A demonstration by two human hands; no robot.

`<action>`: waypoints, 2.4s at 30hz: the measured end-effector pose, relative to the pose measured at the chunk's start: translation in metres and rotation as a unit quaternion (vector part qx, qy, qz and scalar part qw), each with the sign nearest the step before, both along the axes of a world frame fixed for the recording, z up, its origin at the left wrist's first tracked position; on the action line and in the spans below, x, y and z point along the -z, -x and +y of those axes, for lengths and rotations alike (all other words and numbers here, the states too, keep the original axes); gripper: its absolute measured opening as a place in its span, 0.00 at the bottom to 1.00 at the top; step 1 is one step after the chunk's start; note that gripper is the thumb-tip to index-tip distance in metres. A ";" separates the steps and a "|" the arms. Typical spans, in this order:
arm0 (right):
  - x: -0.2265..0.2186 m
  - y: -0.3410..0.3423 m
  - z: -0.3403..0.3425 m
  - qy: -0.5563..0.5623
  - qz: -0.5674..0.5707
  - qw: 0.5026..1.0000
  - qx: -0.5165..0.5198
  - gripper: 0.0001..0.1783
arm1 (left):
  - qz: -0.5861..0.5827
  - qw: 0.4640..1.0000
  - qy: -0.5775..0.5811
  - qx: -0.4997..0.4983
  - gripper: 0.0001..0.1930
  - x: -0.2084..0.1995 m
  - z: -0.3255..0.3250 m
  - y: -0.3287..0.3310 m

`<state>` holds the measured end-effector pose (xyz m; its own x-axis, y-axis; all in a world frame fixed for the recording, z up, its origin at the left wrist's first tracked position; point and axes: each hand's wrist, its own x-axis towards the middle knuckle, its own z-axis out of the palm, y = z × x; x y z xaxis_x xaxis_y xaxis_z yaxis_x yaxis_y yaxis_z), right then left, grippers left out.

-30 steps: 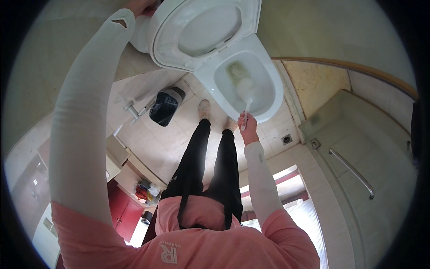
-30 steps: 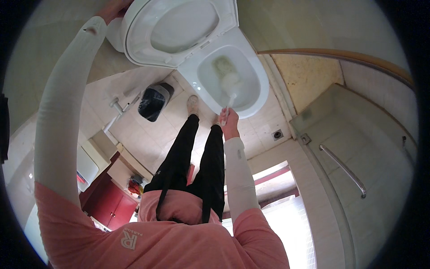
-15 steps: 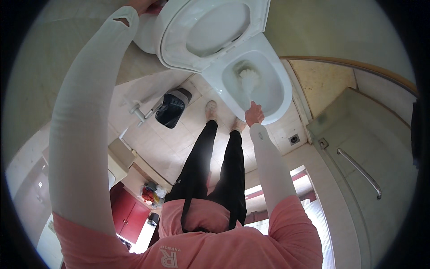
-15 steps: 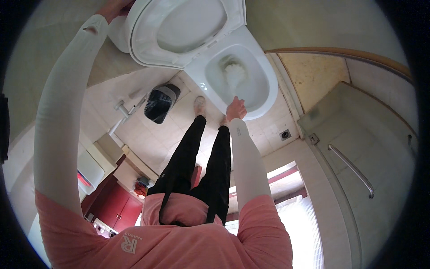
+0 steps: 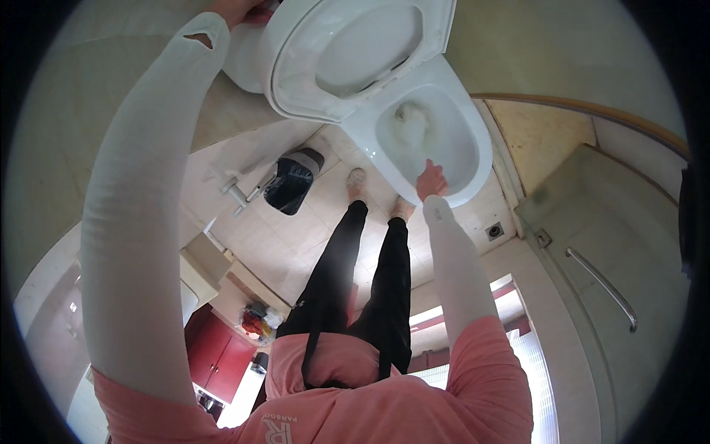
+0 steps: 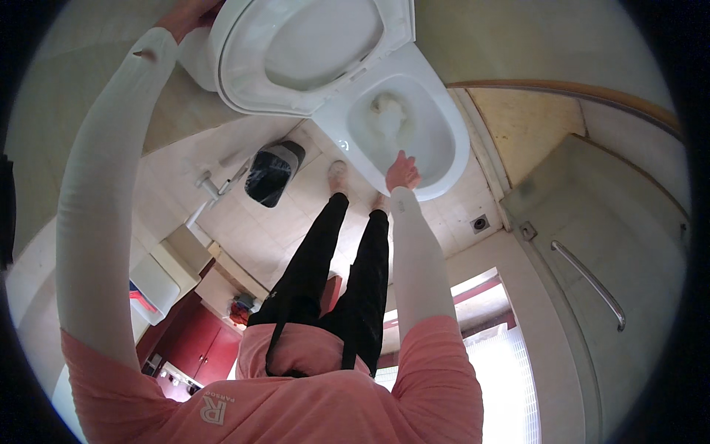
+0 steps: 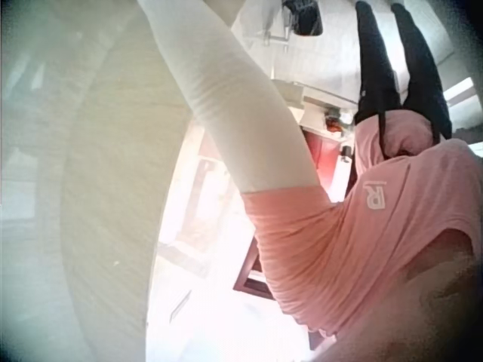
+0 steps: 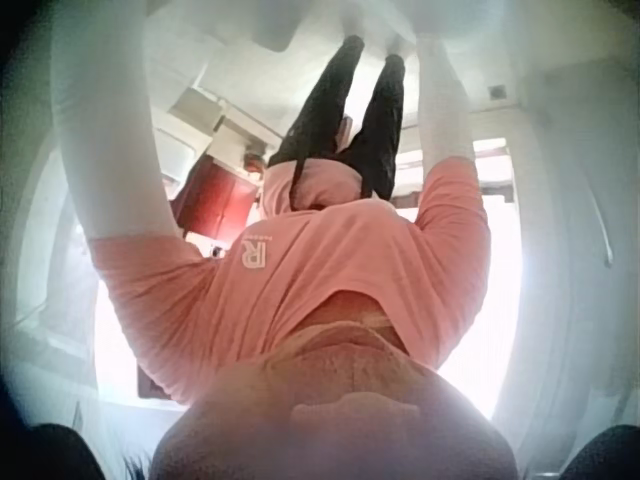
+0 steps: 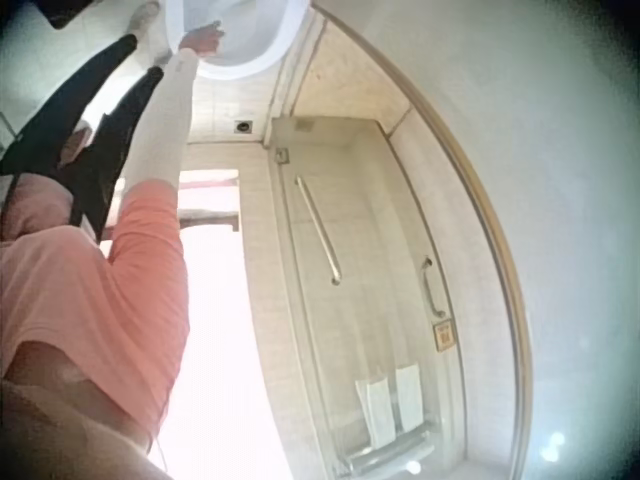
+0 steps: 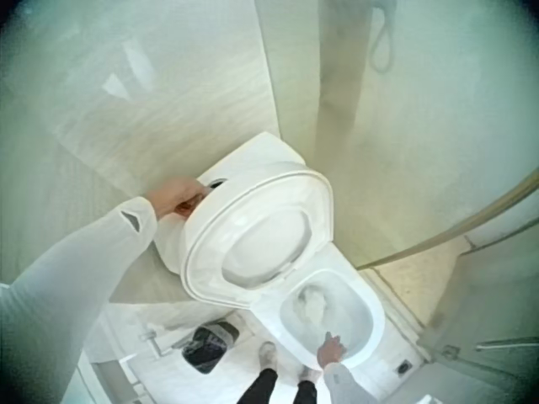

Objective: The person scrubs the inside of a toilet bowl with a brush, rinses the toilet and the floor using a handheld showerhead, and scrubs the floor and wall tiles with the brush while spraying water.

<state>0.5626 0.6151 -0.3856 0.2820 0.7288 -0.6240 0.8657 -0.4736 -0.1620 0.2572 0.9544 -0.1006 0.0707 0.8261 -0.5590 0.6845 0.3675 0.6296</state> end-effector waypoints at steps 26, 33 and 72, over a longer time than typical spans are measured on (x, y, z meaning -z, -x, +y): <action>0.019 -0.008 0.011 -0.118 0.320 0.912 0.227 0.15 | -0.118 0.991 -0.053 0.036 0.17 0.028 0.006 -0.014; -0.016 -0.105 -0.115 0.047 0.168 0.982 -0.072 0.15 | -0.047 0.992 -0.088 0.081 0.15 0.013 0.005 -0.004; -0.123 -0.115 -0.008 -0.034 -0.059 0.998 -0.018 0.22 | 0.015 0.990 0.035 -0.139 0.08 0.009 0.016 -0.027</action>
